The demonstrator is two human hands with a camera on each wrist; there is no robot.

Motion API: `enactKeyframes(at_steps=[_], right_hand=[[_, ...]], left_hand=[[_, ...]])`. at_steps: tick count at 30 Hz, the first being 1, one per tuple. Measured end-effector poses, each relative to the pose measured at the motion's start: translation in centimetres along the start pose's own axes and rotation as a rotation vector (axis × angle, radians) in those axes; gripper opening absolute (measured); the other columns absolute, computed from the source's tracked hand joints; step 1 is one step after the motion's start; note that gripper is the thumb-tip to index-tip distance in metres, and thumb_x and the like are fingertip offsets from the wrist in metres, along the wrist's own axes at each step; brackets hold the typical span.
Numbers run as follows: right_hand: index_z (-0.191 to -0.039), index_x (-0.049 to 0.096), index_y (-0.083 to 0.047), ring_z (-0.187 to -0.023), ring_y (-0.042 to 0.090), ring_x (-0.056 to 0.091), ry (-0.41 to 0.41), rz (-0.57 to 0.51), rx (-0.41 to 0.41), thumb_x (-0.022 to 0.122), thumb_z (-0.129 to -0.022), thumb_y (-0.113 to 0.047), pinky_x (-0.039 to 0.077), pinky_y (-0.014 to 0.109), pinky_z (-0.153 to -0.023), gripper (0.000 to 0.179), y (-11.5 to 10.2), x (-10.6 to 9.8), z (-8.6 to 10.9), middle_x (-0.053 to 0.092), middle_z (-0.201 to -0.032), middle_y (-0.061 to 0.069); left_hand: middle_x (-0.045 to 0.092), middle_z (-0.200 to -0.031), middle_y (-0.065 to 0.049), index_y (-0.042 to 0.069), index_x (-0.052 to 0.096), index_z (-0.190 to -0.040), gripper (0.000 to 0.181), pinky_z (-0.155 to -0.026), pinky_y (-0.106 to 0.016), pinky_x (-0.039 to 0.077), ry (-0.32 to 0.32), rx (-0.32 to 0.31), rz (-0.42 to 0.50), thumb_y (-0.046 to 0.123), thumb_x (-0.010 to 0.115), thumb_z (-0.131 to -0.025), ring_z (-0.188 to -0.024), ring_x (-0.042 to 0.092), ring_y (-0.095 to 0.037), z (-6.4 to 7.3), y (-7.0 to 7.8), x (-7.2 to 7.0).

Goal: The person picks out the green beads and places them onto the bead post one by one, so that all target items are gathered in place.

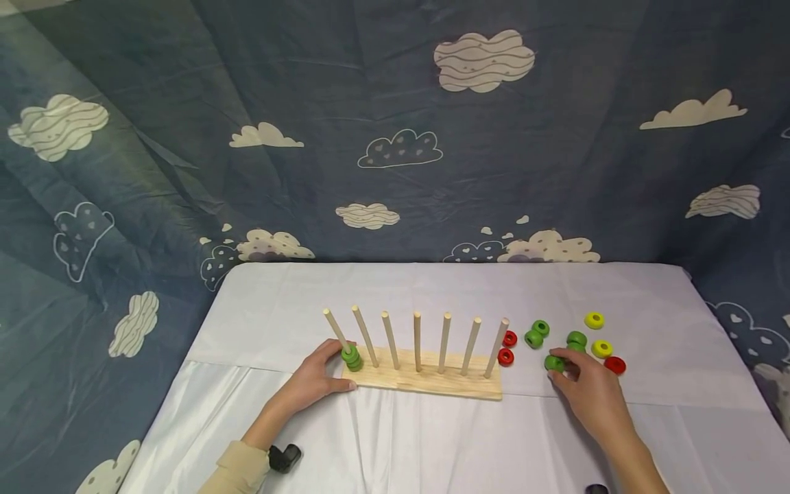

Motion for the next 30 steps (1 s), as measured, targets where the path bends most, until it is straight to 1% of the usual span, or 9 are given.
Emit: enactKeyframes(at_steps=[6,8,12,16,19,22,25,28,30], right_hand=[[-0.120,0.065,0.002,-0.088,0.038,0.066,0.021,-0.027,-0.030,0.078,-0.080,-0.004,0.059,0.045,-0.067,0.042,0.2,-0.1,0.1,0.067,-0.103,0.023],[-0.121,0.065,0.001,-0.089,0.038,0.066,0.020,-0.038,-0.021,0.077,-0.081,-0.005,0.059,0.043,-0.066,0.042,0.3,-0.2,0.2,0.067,-0.103,0.023],[-0.124,0.063,0.001,-0.092,0.040,0.065,0.015,-0.059,0.028,0.076,-0.083,-0.006,0.059,0.041,-0.065,0.043,0.4,-0.3,0.5,0.065,-0.110,0.025],[-0.126,0.061,0.001,-0.096,0.043,0.064,0.019,-0.085,0.074,0.074,-0.085,-0.006,0.059,0.040,-0.066,0.043,0.1,-0.5,0.9,0.059,-0.119,0.028],[-0.127,0.060,0.000,-0.098,0.045,0.063,0.027,-0.102,0.085,0.073,-0.087,-0.007,0.059,0.040,-0.066,0.043,-0.3,-0.8,1.2,0.056,-0.123,0.029],[-0.128,0.060,-0.002,-0.101,0.045,0.063,0.044,-0.122,0.071,0.072,-0.088,-0.009,0.059,0.038,-0.066,0.042,-0.9,-1.1,1.3,0.054,-0.127,0.028],[-0.129,0.061,-0.004,-0.103,0.041,0.061,0.062,-0.145,0.044,0.072,-0.089,-0.011,0.058,0.025,-0.065,0.042,-1.6,-1.5,1.3,0.054,-0.128,0.024],[-0.130,0.061,-0.006,-0.105,0.037,0.059,0.069,-0.165,0.024,0.072,-0.090,-0.014,0.051,0.011,-0.065,0.043,-2.3,-1.9,1.3,0.055,-0.130,0.021],[-0.131,0.060,-0.005,-0.106,0.036,0.059,0.073,-0.176,0.010,0.072,-0.090,-0.015,0.047,0.006,-0.066,0.044,-2.8,-2.3,1.2,0.055,-0.131,0.019]], left_hand=[[0.051,-0.136,0.006,0.018,0.054,-0.136,0.068,-0.115,-0.045,0.027,0.004,-0.008,-0.006,0.026,0.085,-0.076,-0.139,0.036,-0.021,0.0,0.0,0.0],[0.051,-0.137,0.005,0.018,0.054,-0.136,0.068,-0.115,-0.045,0.027,0.004,-0.009,-0.006,0.026,0.085,-0.075,-0.139,0.036,-0.022,0.0,0.1,0.0],[0.051,-0.136,0.006,0.018,0.054,-0.135,0.068,-0.115,-0.045,0.027,0.003,-0.008,-0.004,0.026,0.086,-0.075,-0.139,0.036,-0.021,0.0,0.1,0.0],[0.051,-0.136,0.006,0.018,0.055,-0.135,0.068,-0.115,-0.045,0.027,0.004,-0.006,-0.003,0.025,0.086,-0.075,-0.139,0.036,-0.021,0.0,0.1,0.0],[0.051,-0.135,0.006,0.018,0.055,-0.135,0.068,-0.115,-0.045,0.027,0.005,-0.006,0.001,0.025,0.086,-0.075,-0.139,0.036,-0.022,0.0,0.1,0.0],[0.051,-0.135,0.006,0.018,0.055,-0.135,0.067,-0.115,-0.045,0.028,0.005,-0.007,0.003,0.025,0.086,-0.075,-0.139,0.037,-0.022,0.0,0.0,0.1],[0.051,-0.135,0.007,0.019,0.055,-0.135,0.067,-0.115,-0.045,0.028,0.005,-0.007,0.003,0.025,0.086,-0.075,-0.138,0.037,-0.021,0.0,0.0,0.1],[0.051,-0.135,0.007,0.019,0.055,-0.135,0.067,-0.115,-0.044,0.028,0.003,-0.006,0.004,0.025,0.086,-0.075,-0.139,0.037,-0.021,-0.1,-0.1,0.1],[0.051,-0.135,0.007,0.019,0.055,-0.135,0.068,-0.115,-0.044,0.028,0.004,-0.004,0.003,0.025,0.086,-0.075,-0.139,0.037,-0.020,-0.1,-0.1,0.1]])
Point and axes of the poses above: each hand's wrist, its own z-axis away from the middle knuckle, its own x-axis out of the palm, y = z × x, the point moved 5 cm from there along -z, towards the middle knuckle
